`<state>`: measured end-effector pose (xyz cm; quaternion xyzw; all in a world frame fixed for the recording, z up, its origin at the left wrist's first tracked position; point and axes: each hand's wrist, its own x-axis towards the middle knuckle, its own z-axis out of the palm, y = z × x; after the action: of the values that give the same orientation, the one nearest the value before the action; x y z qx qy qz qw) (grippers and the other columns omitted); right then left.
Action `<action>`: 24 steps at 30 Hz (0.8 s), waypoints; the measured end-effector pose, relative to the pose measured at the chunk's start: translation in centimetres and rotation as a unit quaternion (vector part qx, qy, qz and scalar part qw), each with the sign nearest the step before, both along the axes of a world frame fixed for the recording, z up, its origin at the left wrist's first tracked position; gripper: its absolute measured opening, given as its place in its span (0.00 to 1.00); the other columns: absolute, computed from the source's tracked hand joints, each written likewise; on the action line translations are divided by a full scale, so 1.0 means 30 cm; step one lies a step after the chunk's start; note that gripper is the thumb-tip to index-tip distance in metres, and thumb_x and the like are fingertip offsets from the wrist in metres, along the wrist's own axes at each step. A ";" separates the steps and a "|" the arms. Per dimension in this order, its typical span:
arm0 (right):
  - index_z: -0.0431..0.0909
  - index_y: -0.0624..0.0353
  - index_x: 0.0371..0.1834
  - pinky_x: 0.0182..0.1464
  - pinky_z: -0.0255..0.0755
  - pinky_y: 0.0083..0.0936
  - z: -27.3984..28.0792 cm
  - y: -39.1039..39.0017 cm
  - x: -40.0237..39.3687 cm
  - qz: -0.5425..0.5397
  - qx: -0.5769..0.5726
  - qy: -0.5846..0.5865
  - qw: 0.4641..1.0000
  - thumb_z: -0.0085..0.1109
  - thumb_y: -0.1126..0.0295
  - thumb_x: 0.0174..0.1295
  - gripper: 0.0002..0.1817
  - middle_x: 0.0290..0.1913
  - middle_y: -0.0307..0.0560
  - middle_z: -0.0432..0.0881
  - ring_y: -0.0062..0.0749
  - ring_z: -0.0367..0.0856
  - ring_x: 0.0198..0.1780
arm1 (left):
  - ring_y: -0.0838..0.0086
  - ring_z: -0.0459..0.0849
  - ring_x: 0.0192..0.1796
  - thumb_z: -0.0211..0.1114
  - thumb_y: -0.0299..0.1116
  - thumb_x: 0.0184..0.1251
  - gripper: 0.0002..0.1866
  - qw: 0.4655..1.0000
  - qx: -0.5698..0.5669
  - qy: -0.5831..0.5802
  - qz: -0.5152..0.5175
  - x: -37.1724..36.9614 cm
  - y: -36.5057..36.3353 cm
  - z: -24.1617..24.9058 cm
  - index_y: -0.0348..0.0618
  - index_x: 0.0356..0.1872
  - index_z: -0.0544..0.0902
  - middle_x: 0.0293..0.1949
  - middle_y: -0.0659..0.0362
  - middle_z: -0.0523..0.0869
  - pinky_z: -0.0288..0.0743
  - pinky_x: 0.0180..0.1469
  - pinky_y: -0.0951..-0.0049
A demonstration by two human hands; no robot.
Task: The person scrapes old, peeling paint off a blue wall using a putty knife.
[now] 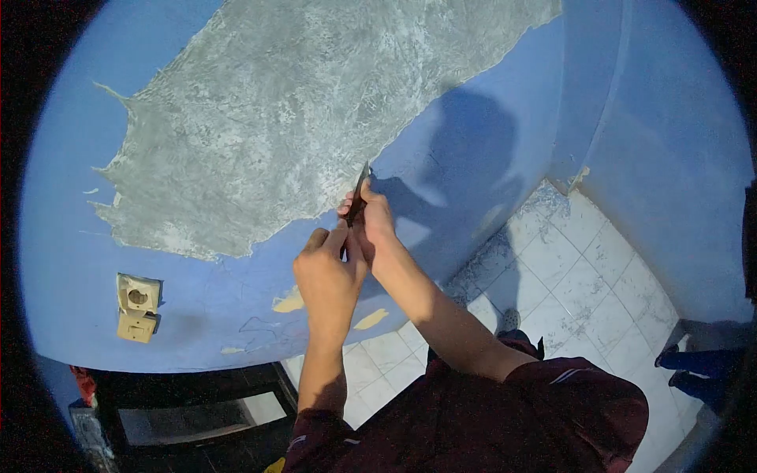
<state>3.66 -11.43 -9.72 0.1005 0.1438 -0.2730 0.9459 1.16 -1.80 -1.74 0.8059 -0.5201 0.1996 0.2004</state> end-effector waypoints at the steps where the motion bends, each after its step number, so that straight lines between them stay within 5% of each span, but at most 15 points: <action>1: 0.70 0.61 0.32 0.35 0.73 0.26 0.006 0.000 -0.003 -0.004 0.023 -0.005 1.000 0.45 0.54 0.75 0.20 0.27 0.42 0.71 0.29 0.70 0.28 | 0.57 0.79 0.22 0.69 0.23 0.52 0.11 1.000 0.009 -0.009 0.001 -0.001 -0.008 0.011 0.35 0.39 0.87 0.22 0.48 0.80 0.71 0.27 0.64; 6: 0.73 0.58 0.31 0.31 0.73 0.30 -0.029 -0.016 0.052 0.034 0.084 -0.081 0.993 0.47 0.51 0.74 0.21 0.24 0.42 0.73 0.34 0.74 0.26 | 0.51 0.80 0.25 0.70 0.27 0.49 0.10 0.995 0.093 -0.034 -0.026 0.030 -0.046 0.118 0.35 0.33 0.86 0.22 0.46 0.80 0.72 0.30 0.58; 9: 0.74 0.56 0.38 0.41 0.76 0.33 -0.024 -0.007 0.078 -0.091 0.128 -0.123 0.980 0.47 0.56 0.72 0.14 0.31 0.41 0.77 0.36 0.78 0.35 | 0.47 0.82 0.29 0.69 0.35 0.49 0.11 0.982 0.152 -0.070 -0.089 0.038 -0.102 0.184 0.36 0.28 0.85 0.23 0.43 0.81 0.73 0.32 0.53; 10: 0.75 0.54 0.42 0.47 0.76 0.37 -0.089 0.028 0.063 -0.215 -0.070 -0.224 0.948 0.44 0.55 0.73 0.16 0.36 0.40 0.78 0.35 0.78 0.39 | 0.48 0.83 0.30 0.66 0.35 0.52 0.10 0.971 0.192 -0.080 -0.115 0.096 -0.157 0.133 0.37 0.28 0.85 0.25 0.42 0.82 0.75 0.33 0.52; 11: 0.75 0.54 0.42 0.48 0.76 0.38 -0.204 -0.005 0.081 -0.206 -0.160 -0.132 0.956 0.42 0.53 0.74 0.17 0.35 0.40 0.78 0.34 0.78 0.39 | 0.48 0.85 0.32 0.62 0.35 0.55 0.10 0.959 0.230 -0.090 -0.139 0.140 -0.192 0.070 0.38 0.28 0.85 0.26 0.41 0.83 0.77 0.33 0.52; 15: 0.72 0.52 0.38 0.44 0.77 0.39 -0.384 -0.118 0.003 -0.051 -0.012 -0.316 0.947 0.37 0.47 0.76 0.22 0.31 0.40 0.77 0.34 0.78 0.37 | 0.50 0.85 0.33 0.64 0.30 0.54 0.07 0.969 0.192 -0.081 -0.135 0.034 -0.146 -0.133 0.36 0.30 0.83 0.29 0.44 0.84 0.78 0.34 0.54; 17: 0.71 0.52 0.35 0.37 0.77 0.37 -0.390 -0.074 -0.098 -0.034 -0.024 0.056 0.998 0.35 0.44 0.76 0.25 0.27 0.42 0.74 0.36 0.77 0.32 | 0.49 0.85 0.35 0.64 0.29 0.57 0.08 0.979 0.150 0.014 -0.135 0.009 -0.096 -0.167 0.37 0.35 0.84 0.30 0.44 0.85 0.78 0.35 0.55; 18: 0.71 0.52 0.35 0.37 0.77 0.37 -0.394 -0.085 -0.137 -0.037 -0.022 0.061 0.997 0.35 0.44 0.76 0.25 0.27 0.42 0.74 0.36 0.77 0.32 | 0.47 0.85 0.36 0.63 0.29 0.60 0.09 0.980 0.103 0.118 -0.122 -0.004 -0.069 -0.201 0.38 0.39 0.85 0.31 0.45 0.85 0.78 0.36 0.56; 24: 0.69 0.54 0.34 0.28 0.72 0.34 -0.372 -0.065 -0.217 -0.030 -0.037 0.150 0.988 0.45 0.43 0.72 0.24 0.24 0.43 0.72 0.36 0.74 0.26 | 0.53 0.87 0.36 0.64 0.25 0.61 0.09 0.970 -0.082 0.220 -0.069 -0.113 0.029 -0.407 0.35 0.41 0.85 0.34 0.43 0.86 0.78 0.37 0.62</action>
<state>-2.85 -13.38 -20.87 0.0278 0.2709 -0.3187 0.9079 -2.22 -0.92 -13.95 0.7731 -0.4993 0.0454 0.3885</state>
